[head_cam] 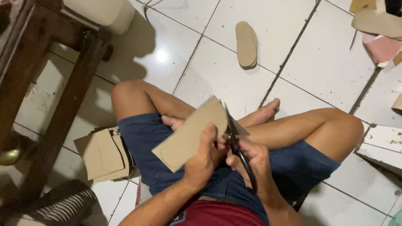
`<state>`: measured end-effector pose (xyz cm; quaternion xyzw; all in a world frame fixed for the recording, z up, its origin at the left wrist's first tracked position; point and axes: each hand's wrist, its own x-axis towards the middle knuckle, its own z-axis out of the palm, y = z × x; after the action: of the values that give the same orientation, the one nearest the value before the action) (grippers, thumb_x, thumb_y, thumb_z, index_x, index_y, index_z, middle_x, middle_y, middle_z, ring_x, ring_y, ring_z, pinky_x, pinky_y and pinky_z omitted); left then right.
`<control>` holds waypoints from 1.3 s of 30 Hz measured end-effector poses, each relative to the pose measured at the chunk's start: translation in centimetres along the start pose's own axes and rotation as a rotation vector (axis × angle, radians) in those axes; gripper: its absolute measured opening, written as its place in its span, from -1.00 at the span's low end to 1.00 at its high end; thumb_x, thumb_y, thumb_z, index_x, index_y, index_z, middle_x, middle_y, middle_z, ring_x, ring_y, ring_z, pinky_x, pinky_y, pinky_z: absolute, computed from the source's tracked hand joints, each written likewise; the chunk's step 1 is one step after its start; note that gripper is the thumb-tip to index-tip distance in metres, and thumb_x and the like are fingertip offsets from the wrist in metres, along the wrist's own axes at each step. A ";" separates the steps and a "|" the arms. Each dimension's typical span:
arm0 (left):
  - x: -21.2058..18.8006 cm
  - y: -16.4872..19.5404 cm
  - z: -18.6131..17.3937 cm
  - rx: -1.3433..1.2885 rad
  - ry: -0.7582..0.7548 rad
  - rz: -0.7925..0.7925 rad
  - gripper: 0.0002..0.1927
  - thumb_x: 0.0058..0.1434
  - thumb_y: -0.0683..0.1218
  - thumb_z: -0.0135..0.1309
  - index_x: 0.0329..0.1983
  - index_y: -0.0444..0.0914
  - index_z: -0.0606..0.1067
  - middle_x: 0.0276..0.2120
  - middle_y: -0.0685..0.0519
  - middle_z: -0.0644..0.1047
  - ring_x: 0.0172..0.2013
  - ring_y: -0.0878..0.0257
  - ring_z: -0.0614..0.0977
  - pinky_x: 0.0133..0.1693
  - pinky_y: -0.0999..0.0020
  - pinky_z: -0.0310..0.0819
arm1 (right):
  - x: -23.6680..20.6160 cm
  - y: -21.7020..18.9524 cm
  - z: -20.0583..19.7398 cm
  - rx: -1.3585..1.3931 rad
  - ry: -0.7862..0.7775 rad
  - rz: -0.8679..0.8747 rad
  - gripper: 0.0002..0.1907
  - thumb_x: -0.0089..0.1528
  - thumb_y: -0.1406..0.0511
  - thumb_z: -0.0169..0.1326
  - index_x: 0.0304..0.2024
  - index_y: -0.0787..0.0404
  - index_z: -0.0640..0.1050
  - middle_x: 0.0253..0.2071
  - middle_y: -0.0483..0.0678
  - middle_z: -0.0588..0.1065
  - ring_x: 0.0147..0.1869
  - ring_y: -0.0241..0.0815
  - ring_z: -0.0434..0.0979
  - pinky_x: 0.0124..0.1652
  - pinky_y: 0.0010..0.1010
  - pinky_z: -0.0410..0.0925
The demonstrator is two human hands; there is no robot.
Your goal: The person sits cross-legged on the floor and cuts insole shapes from a sheet of stiff board using large scissors, following a drawn outline. They trim the edges of each cut insole, set finished pieces on the floor, and pick up new sheets to continue cutting.
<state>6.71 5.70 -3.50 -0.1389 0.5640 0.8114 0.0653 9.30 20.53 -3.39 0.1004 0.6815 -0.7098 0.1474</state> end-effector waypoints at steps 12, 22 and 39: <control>0.6 2.9 0.1 0.058 -0.148 0.081 -0.70 0.44 -0.03 0.01 0.00 -0.39 0.47 -0.35 0.02 0.55 -0.33 0.30 0.56 -0.24 0.46 0.44 | -0.5 -0.7 0.2 0.015 0.032 -0.132 -0.25 0.13 -0.23 0.17 -0.19 0.36 0.62 -0.39 -0.15 0.52 -0.36 -0.39 0.45 -0.36 -0.57 0.32; 1.0 4.0 -1.0 0.211 -0.248 -0.103 -0.74 0.36 -0.03 0.04 -0.19 -0.33 0.57 -0.51 0.07 0.55 -0.50 0.34 0.54 -0.44 0.48 0.39 | -0.5 -0.4 -0.2 0.069 -0.005 -0.218 -0.20 0.19 -0.27 0.16 -0.04 0.36 0.57 -0.34 -0.18 0.49 -0.28 -0.42 0.44 -0.29 -0.59 0.33; 4.1 6.8 -2.9 0.287 -0.412 -0.218 -0.73 0.28 0.02 0.10 -0.23 -0.28 0.63 -0.65 0.13 0.49 -0.62 0.37 0.47 -0.58 0.45 0.31 | -1.0 0.2 -0.6 0.000 0.004 -0.022 -0.24 0.09 -0.26 0.21 -0.37 0.36 0.54 -0.49 -0.13 0.40 -0.42 -0.37 0.31 -0.42 -0.56 0.15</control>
<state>1.43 0.34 0.37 -0.0198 0.6299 0.7223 0.2847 10.25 21.14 -3.28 0.0944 0.6829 -0.7111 0.1381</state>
